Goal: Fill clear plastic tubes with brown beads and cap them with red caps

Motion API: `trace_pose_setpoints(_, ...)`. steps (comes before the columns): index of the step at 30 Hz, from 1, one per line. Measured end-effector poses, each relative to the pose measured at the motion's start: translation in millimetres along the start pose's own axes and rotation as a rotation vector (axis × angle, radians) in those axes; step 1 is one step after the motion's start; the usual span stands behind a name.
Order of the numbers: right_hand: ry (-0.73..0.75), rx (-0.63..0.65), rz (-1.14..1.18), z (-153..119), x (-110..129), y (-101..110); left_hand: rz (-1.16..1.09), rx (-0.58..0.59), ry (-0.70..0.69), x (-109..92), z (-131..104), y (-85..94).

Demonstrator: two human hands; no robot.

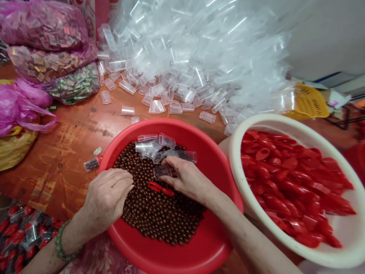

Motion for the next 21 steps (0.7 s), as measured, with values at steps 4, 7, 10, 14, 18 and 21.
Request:
trace_pose_setpoints(4, 0.029, 0.043, -0.48, -6, -2, -11, -0.004, 0.001, 0.001, -1, 1, 2.1)
trace_pose_setpoints(7, 0.054, 0.057, -0.631, -4, 6, -18, 0.006, -0.001, 0.012, -1, 2, 3.5)
trace_pose_setpoints(10, 0.092, 0.078, -0.722, 4, 18, -27, 0.013, -0.003, 0.01, -2, 3, 3.7)
trace_pose_setpoints(14, 0.174, 0.127, -0.768, 17, 31, -44, 0.027, -0.008, 0.008, -1, 3, 3.0)
trace_pose_setpoints(18, 0.31, 0.183, -0.703, 28, 48, -66, 0.039, -0.013, 0.023, 0, 3, 3.2)
trace_pose_setpoints(21, 0.413, 0.229, -0.602, 33, 66, -77, 0.054, -0.02, 0.027, 1, 2, 3.4)
Point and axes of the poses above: each hand's wrist, its own z-axis towards the middle knuckle, its own y-axis out of the back of the hand, x = y × z, the point moved 6 cm from there along z, towards the middle knuckle, and after that the axes turned 11 degrees about x, right-handed, at the moved point
